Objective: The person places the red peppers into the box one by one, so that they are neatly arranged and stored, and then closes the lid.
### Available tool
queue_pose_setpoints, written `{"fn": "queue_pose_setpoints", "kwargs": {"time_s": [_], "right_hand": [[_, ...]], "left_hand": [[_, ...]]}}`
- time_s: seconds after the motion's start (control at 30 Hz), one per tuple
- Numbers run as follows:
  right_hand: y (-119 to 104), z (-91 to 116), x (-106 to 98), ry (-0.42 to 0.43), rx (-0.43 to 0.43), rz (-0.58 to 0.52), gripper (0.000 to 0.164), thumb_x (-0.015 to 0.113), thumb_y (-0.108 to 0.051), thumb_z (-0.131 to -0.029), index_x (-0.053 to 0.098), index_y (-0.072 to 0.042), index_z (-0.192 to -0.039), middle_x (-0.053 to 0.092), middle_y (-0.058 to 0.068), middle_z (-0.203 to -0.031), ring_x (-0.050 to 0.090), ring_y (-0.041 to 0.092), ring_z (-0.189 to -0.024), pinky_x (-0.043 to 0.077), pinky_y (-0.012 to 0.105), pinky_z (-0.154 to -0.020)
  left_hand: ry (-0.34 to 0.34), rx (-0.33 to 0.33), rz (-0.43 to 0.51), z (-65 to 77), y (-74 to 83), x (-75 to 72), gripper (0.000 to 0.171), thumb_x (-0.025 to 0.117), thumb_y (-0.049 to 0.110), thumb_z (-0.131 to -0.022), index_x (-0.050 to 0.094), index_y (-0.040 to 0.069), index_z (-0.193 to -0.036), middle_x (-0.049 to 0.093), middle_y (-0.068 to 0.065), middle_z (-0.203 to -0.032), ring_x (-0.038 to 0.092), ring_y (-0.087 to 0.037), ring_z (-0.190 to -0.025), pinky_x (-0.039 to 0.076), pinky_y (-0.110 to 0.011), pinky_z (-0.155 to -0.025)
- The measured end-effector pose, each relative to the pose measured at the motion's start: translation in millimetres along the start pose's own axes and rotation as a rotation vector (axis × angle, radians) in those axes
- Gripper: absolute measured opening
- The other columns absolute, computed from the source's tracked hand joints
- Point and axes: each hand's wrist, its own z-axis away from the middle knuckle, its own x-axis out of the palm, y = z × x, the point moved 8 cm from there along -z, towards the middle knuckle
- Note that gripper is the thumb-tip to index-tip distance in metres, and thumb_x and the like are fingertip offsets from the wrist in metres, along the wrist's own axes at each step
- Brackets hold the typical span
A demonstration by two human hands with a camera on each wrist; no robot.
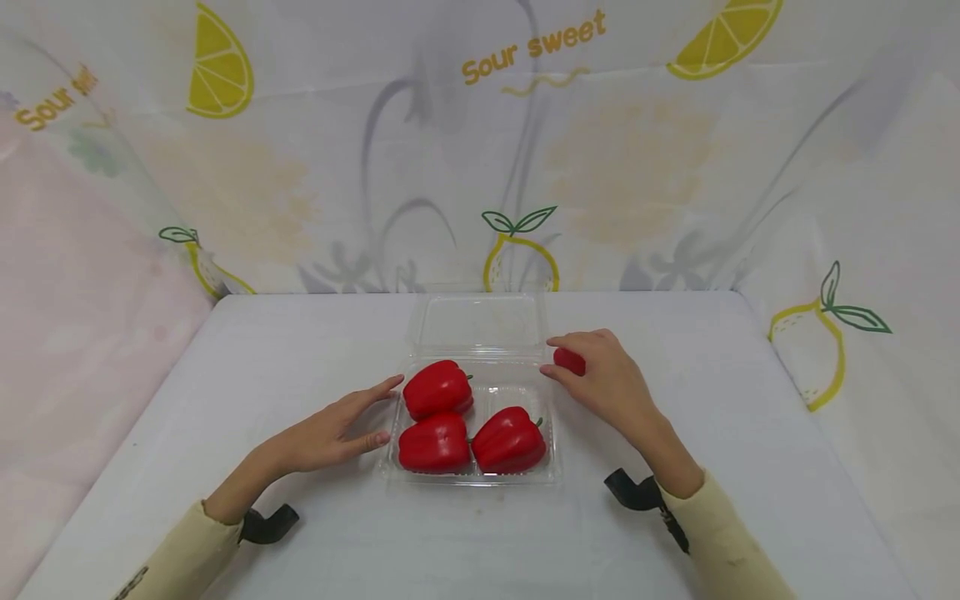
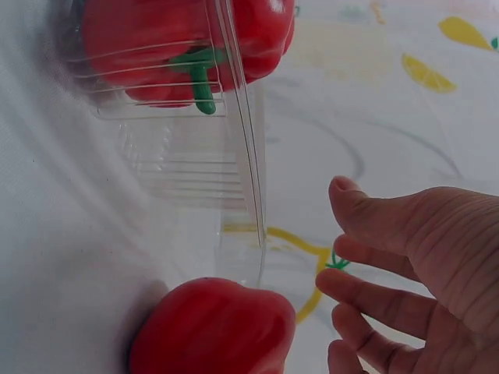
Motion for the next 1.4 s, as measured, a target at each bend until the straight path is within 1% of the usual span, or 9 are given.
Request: {"fn": "queue_pose_setpoints", "kwargs": {"time_s": [0.27, 0.5, 0.83, 1.07, 1.2, 1.33, 1.4], "right_hand": [[12, 1, -3, -0.027, 0.002, -0.001, 0.044, 0.081, -0.016, -0.082, 0.067, -0.008, -0.123, 0.064, 0.013, -0.121, 0.047, 0.035, -0.115, 0.055, 0.055, -0.078], [19, 1, -3, -0.052, -0.027, -0.007, 0.045, 0.081, -0.015, -0.082, 0.066, -0.007, -0.124, 0.059, 0.017, -0.129, 0.041, 0.040, -0.123, 0.055, 0.058, -0.078], [30, 3, 0, -0.085, -0.015, -0.018, 0.048, 0.080, -0.013, -0.082, 0.064, -0.009, -0.127, 0.057, 0.017, -0.131, 0.041, 0.041, -0.123, 0.055, 0.058, -0.078], [32, 3, 0, -0.096, -0.028, -0.020, 0.052, 0.081, -0.012, -0.081, 0.062, -0.011, -0.129, 0.056, 0.016, -0.133, 0.040, 0.041, -0.123, 0.055, 0.057, -0.078], [33, 4, 0, -0.108, -0.034, 0.013, 0.057, 0.083, -0.015, -0.079, 0.061, -0.013, -0.131, 0.056, 0.015, -0.133, 0.042, 0.040, -0.122, 0.056, 0.056, -0.077], [34, 5, -1, -0.128, -0.048, 0.057, 0.060, 0.084, -0.018, -0.079, 0.059, -0.014, -0.133, 0.055, 0.014, -0.133, 0.041, 0.041, -0.121, 0.055, 0.056, -0.077], [36, 5, -2, -0.138, -0.051, 0.063, 0.059, 0.084, -0.019, -0.079, 0.058, -0.014, -0.132, 0.055, 0.014, -0.133, 0.040, 0.042, -0.122, 0.055, 0.057, -0.077]], "left_hand": [[-0.002, -0.005, -0.009, 0.4, -0.8, 0.6, 0.079, 0.057, 0.059, -0.092, 0.017, 0.040, -0.157, 0.042, 0.001, -0.150, 0.036, -0.023, -0.139, 0.039, -0.057, -0.104], [-0.007, -0.006, -0.015, -0.6, -0.6, -0.2, 0.079, 0.058, 0.059, -0.091, 0.018, 0.039, -0.157, 0.042, 0.001, -0.150, 0.037, -0.022, -0.138, 0.039, -0.057, -0.104], [-0.006, -0.006, -0.012, -0.4, -1.1, -0.4, 0.079, 0.058, 0.058, -0.092, 0.017, 0.040, -0.157, 0.043, 0.001, -0.149, 0.037, -0.022, -0.138, 0.039, -0.057, -0.105], [-0.005, -0.002, -0.019, -1.1, -1.6, 0.3, 0.079, 0.057, 0.059, -0.092, 0.017, 0.041, -0.157, 0.043, 0.002, -0.149, 0.038, -0.021, -0.138, 0.039, -0.056, -0.104], [-0.003, -0.003, -0.012, -0.8, -1.8, 0.0, 0.079, 0.058, 0.058, -0.092, 0.017, 0.041, -0.157, 0.043, 0.002, -0.149, 0.038, -0.021, -0.138, 0.040, -0.056, -0.104], [-0.006, -0.011, -0.006, -0.6, -2.0, 0.2, 0.079, 0.058, 0.059, -0.091, 0.017, 0.042, -0.157, 0.042, 0.002, -0.150, 0.037, -0.021, -0.138, 0.039, -0.056, -0.104], [-0.008, -0.016, -0.002, -0.3, -1.8, 0.4, 0.079, 0.058, 0.059, -0.091, 0.017, 0.041, -0.157, 0.042, 0.002, -0.150, 0.037, -0.021, -0.138, 0.039, -0.057, -0.104]]}}
